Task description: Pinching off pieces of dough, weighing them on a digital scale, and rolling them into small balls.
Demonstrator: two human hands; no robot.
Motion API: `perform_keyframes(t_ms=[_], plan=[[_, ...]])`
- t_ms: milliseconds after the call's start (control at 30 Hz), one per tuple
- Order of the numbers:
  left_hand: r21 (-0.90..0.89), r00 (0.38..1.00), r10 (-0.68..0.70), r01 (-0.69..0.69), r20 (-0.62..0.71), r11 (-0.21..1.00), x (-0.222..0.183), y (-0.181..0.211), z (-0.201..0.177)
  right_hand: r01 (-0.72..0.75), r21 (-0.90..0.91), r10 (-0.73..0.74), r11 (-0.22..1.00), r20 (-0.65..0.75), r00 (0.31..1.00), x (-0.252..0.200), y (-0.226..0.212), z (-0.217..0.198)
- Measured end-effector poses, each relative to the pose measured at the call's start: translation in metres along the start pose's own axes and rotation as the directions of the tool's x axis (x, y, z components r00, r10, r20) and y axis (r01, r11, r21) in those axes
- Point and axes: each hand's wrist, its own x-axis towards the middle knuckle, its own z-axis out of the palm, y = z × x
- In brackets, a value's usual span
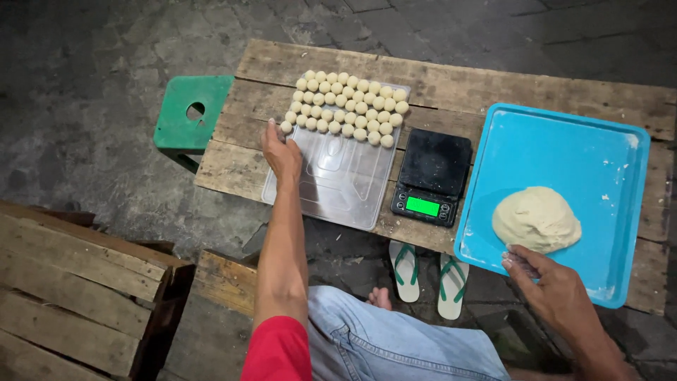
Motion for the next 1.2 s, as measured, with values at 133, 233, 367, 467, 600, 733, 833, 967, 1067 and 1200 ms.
perform_keyframes(t_ms=[133,233,367,467,600,733,833,967,1067,1200], plan=[[-0.1,0.998,-0.069,0.068,-0.002,0.993,-0.002,0.0,0.001,-0.022,0.009,0.021,1.0,0.009,1.0,-0.003,-0.006,-0.001],[-0.056,0.998,-0.053,0.051,-0.023,0.997,-0.003,0.003,-0.003,-0.047,0.014,0.047,0.999,-0.001,0.999,-0.004,-0.01,-0.003],[0.013,0.999,-0.026,0.025,0.037,1.0,-0.005,0.001,-0.003,-0.043,0.055,0.047,0.998,-0.078,0.996,-0.007,-0.017,-0.005],[-0.019,0.991,-0.127,0.128,0.039,0.992,-0.007,0.012,-0.005,0.035,0.033,-0.028,0.999,-0.186,0.982,0.003,0.011,-0.005],[0.057,0.962,-0.27,0.267,0.041,0.962,-0.005,0.051,-0.005,0.113,-0.121,-0.152,0.986,-0.389,0.909,0.04,0.071,-0.016],[-0.2,0.992,0.086,-0.066,0.09,0.978,-0.032,0.163,-0.033,0.158,-0.05,-0.155,0.986,-0.608,0.779,0.057,0.103,-0.027],[-0.372,0.951,0.156,-0.048,0.266,0.927,-0.095,0.248,-0.041,0.163,0.172,-0.018,0.972,-0.631,0.775,0.059,0.093,-0.025],[-0.664,0.722,0.571,-0.208,0.391,0.718,-0.211,0.312,-0.038,0.071,0.166,0.042,0.984,-0.594,0.803,0.046,0.07,-0.03],[-0.414,0.465,0.562,-0.387,0.684,0.824,-0.289,0.325,-0.035,0.367,-0.039,-0.317,0.929,-0.593,0.74,0.041,0.065,-0.016],[-0.337,0.298,0.595,-0.602,0.746,0.724,-0.337,0.308,-0.005,0.407,-0.146,-0.419,0.902,-0.529,0.738,0.038,0.055,-0.003]])
